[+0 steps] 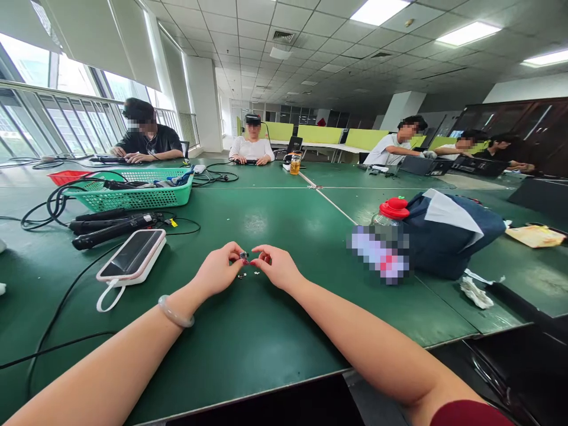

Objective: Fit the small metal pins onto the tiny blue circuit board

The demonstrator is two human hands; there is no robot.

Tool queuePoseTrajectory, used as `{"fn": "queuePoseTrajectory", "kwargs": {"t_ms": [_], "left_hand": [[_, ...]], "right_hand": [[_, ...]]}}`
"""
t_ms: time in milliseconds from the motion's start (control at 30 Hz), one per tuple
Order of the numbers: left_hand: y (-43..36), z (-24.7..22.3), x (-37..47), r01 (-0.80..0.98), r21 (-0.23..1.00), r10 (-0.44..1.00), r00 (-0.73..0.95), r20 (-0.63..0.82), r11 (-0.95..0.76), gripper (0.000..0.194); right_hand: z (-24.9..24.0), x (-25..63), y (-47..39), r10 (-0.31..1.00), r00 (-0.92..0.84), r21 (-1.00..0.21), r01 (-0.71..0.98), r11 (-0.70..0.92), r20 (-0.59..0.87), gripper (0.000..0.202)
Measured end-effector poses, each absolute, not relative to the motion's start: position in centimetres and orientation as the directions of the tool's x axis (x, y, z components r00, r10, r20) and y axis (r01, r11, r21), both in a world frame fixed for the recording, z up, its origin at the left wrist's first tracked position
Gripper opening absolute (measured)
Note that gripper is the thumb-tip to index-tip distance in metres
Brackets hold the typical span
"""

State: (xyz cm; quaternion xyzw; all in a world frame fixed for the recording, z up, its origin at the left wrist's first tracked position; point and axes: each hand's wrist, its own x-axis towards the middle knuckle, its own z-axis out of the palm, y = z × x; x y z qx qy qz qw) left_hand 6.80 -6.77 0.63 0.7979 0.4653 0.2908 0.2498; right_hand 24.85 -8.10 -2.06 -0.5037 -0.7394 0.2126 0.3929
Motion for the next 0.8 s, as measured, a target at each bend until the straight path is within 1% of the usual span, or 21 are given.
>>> {"fn": "queuePoseTrajectory", "kwargs": {"t_ms": [33, 100, 200, 233, 300, 367, 500, 567, 700, 800], "left_hand": [[-6.4, 0.6, 6.5, 0.614, 0.675, 0.907, 0.354, 0.228, -0.409, 0.01], [-5.8, 0.3, 5.9, 0.615, 0.721, 0.94, 0.3, 0.162, -0.32, 0.008], [-5.1, -0.5, 5.2, 0.618, 0.764, 0.966, 0.259, 0.023, -0.184, 0.011], [-5.1, -0.7, 5.2, 0.62, 0.764, 0.966, 0.258, 0.015, -0.177, 0.012], [-5.2, -1.2, 5.4, 0.618, 0.759, 0.964, 0.259, 0.05, -0.206, 0.013], [-5.7, -1.3, 6.0, 0.583, 0.781, 0.957, 0.285, 0.062, -0.224, 0.012], [-6.8, -1.1, 7.3, 0.435, 0.885, 0.922, 0.387, -0.015, -0.168, 0.014], [-7.2, -1.0, 7.7, 0.392, 0.907, 0.901, 0.433, -0.035, -0.154, 0.016], [-7.2, -0.8, 7.5, 0.386, 0.901, 0.881, 0.473, -0.007, -0.2, 0.02], [-6.8, -0.6, 7.1, 0.413, 0.88, 0.894, 0.448, 0.028, -0.234, 0.029]], "right_hand": [[-2.2, 25.0, -7.9, 0.912, -0.209, -0.658, 0.637, 0.402, 0.354, 0.018], [-2.3, 25.2, -7.8, 0.907, -0.261, -0.551, 0.727, 0.41, 0.331, 0.006], [-2.4, 25.2, -7.8, 0.905, -0.294, -0.461, 0.786, 0.411, 0.307, 0.007], [-2.4, 25.2, -7.8, 0.907, -0.296, -0.447, 0.796, 0.408, 0.3, 0.007], [-2.5, 25.0, -7.9, 0.906, -0.303, -0.416, 0.813, 0.407, 0.294, 0.006], [-2.7, 24.9, -7.8, 0.902, -0.313, -0.382, 0.827, 0.413, 0.298, 0.007], [-3.1, 24.8, -7.8, 0.897, -0.32, -0.322, 0.852, 0.414, 0.306, 0.008], [-3.1, 24.8, -7.8, 0.898, -0.317, -0.301, 0.863, 0.407, 0.304, 0.009], [-3.2, 24.8, -7.9, 0.907, -0.3, -0.276, 0.882, 0.382, 0.296, 0.01], [-3.3, 24.8, -7.8, 0.911, -0.3, -0.269, 0.887, 0.376, 0.284, 0.009]]}}
